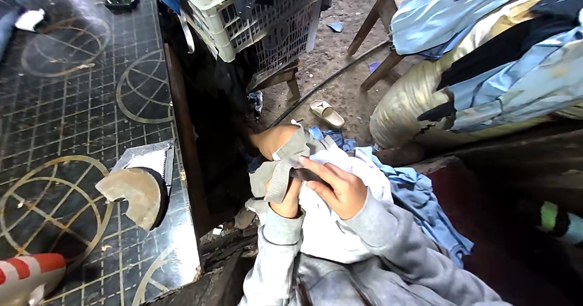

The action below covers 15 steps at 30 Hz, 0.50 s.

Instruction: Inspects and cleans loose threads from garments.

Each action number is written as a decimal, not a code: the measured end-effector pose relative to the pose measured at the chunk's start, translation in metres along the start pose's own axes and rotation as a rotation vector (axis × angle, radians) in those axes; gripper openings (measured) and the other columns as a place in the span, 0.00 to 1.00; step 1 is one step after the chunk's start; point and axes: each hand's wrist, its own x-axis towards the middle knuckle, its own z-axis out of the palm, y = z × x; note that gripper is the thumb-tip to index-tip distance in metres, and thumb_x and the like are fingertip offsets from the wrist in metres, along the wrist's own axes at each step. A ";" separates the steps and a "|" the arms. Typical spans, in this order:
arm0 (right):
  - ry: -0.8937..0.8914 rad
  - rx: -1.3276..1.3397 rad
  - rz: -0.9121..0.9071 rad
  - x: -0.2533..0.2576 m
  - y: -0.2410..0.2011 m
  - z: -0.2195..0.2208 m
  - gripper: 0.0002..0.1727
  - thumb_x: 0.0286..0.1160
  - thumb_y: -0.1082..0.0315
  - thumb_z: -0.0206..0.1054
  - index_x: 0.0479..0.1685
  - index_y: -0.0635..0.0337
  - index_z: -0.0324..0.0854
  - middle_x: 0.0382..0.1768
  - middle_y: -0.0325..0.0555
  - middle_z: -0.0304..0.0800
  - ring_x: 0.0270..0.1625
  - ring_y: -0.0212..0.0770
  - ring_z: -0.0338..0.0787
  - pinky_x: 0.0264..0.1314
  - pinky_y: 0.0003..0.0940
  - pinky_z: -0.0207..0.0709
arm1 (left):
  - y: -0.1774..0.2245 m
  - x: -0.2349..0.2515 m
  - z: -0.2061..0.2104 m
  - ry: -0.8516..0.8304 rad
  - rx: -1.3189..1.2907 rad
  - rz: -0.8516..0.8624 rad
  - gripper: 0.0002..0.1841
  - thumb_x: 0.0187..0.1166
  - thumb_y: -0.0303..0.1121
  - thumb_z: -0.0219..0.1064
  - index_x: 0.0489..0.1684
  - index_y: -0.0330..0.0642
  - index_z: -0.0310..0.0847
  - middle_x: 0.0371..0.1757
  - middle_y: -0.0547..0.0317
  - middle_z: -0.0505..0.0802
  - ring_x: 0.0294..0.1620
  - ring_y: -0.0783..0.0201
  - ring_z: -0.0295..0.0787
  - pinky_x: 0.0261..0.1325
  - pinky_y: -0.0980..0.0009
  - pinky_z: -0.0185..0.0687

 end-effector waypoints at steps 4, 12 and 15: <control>0.019 -0.055 -0.017 -0.003 0.000 0.001 0.26 0.86 0.45 0.55 0.70 0.46 0.88 0.26 0.51 0.85 0.19 0.43 0.81 0.19 0.37 0.76 | -0.002 -0.002 0.002 0.012 -0.049 0.038 0.08 0.61 0.21 0.76 0.36 0.39 0.90 0.35 0.66 0.97 0.42 0.75 0.94 0.53 0.72 0.91; 0.003 0.069 0.088 0.004 0.002 0.006 0.24 0.87 0.49 0.57 0.63 0.53 0.90 0.43 0.53 0.95 0.36 0.48 0.94 0.34 0.45 0.87 | -0.014 -0.001 0.006 -0.051 0.169 0.319 0.09 0.64 0.24 0.77 0.39 0.28 0.90 0.46 0.63 0.97 0.52 0.80 0.91 0.62 0.78 0.86; 0.008 0.041 0.054 0.000 0.004 0.004 0.26 0.87 0.46 0.55 0.67 0.51 0.89 0.35 0.53 0.92 0.28 0.46 0.89 0.26 0.42 0.83 | -0.011 -0.002 0.008 0.010 0.104 0.271 0.11 0.60 0.20 0.78 0.40 0.32 0.90 0.42 0.69 0.98 0.48 0.81 0.92 0.58 0.78 0.88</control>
